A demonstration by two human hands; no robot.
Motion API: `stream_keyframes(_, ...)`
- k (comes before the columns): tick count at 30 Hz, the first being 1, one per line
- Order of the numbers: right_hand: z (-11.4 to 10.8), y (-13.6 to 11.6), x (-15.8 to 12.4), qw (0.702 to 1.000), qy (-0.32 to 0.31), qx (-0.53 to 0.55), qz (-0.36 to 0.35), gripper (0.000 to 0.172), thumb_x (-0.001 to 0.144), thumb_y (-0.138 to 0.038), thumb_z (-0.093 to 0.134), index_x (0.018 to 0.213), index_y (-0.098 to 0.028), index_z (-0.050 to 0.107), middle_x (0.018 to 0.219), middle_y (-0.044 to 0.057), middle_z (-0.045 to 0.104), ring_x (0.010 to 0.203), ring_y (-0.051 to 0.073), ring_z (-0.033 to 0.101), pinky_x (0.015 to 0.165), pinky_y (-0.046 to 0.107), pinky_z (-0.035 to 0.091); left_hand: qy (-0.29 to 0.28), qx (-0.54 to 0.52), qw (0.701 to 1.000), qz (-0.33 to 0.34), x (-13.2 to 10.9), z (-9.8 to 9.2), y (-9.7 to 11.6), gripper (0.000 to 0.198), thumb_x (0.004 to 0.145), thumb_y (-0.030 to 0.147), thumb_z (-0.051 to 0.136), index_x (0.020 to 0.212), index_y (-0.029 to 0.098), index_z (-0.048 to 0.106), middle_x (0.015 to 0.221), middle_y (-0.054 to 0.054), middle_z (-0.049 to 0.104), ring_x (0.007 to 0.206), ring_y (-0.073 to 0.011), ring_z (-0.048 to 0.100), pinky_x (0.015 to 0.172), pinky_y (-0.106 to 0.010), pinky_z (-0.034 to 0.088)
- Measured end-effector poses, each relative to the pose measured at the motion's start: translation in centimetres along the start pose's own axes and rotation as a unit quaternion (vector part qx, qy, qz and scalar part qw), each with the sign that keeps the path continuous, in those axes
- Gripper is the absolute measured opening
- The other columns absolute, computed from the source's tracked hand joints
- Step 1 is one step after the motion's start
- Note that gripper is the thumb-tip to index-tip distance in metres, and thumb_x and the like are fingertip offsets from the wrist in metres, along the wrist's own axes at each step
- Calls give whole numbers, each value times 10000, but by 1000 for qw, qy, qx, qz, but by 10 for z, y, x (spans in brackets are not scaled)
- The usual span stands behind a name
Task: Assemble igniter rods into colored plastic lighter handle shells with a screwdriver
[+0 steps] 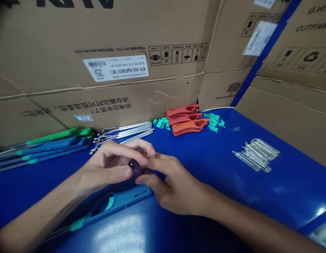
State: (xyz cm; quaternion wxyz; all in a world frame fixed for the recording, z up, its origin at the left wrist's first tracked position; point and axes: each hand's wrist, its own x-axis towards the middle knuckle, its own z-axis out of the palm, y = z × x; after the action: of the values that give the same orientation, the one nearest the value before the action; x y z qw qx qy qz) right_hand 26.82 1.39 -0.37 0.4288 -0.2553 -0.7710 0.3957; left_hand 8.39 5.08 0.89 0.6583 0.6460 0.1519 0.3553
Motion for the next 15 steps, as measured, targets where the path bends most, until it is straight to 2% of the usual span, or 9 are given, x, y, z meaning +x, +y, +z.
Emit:
stream_keyframes(3,1,0,1,1000,-3,-9,5,122,871,-87,597,947,-162,655,876,29,606,811,118,556,775,239,491,66,-15,997,24,3,0,-4,169,655,144,828,807,185,769,913,-42,655,812,-144,611,736,-268,492)
stream_keyframes(4,4,1,1,1000,15,-6,10,104,834,-115,662,928,-159,653,865,28,605,811,126,559,772,250,495,91,-31,995,30,4,1,-7,207,593,111,857,754,188,752,859,-19,649,773,-128,602,704,-252,489)
stream_keyframes(6,10,5,0,997,74,9,15,203,732,-181,785,879,-162,645,828,14,609,782,130,569,742,254,502,122,-57,990,37,5,4,-11,287,486,63,892,659,179,694,781,9,634,727,-113,586,664,-235,482)
stream_keyframes(9,19,10,-1,990,134,33,43,229,703,-231,815,828,-172,632,794,4,651,734,125,606,695,242,515,120,-61,990,39,5,6,-12,353,428,70,918,624,162,639,754,13,627,675,-105,573,636,-232,480)
stream_keyframes(10,20,10,-1,987,144,33,55,215,716,-241,806,823,-175,632,789,4,668,725,126,623,690,241,522,110,-53,992,42,4,6,-11,353,442,106,925,666,165,659,779,3,636,683,-111,582,645,-236,487)
stream_keyframes(12,18,10,-1,985,156,30,69,202,733,-254,790,843,-181,637,801,8,696,739,138,658,712,252,541,77,-17,996,45,3,4,-4,334,566,218,898,847,182,723,888,-40,670,797,-155,624,725,-267,514)
stream_keyframes(15,11,8,0,990,113,42,66,106,803,-185,710,893,-185,653,844,11,714,814,145,685,785,260,552,22,89,995,35,1,-1,11,259,807,265,724,1059,205,735,1098,-93,679,1020,-221,623,881,-329,506)
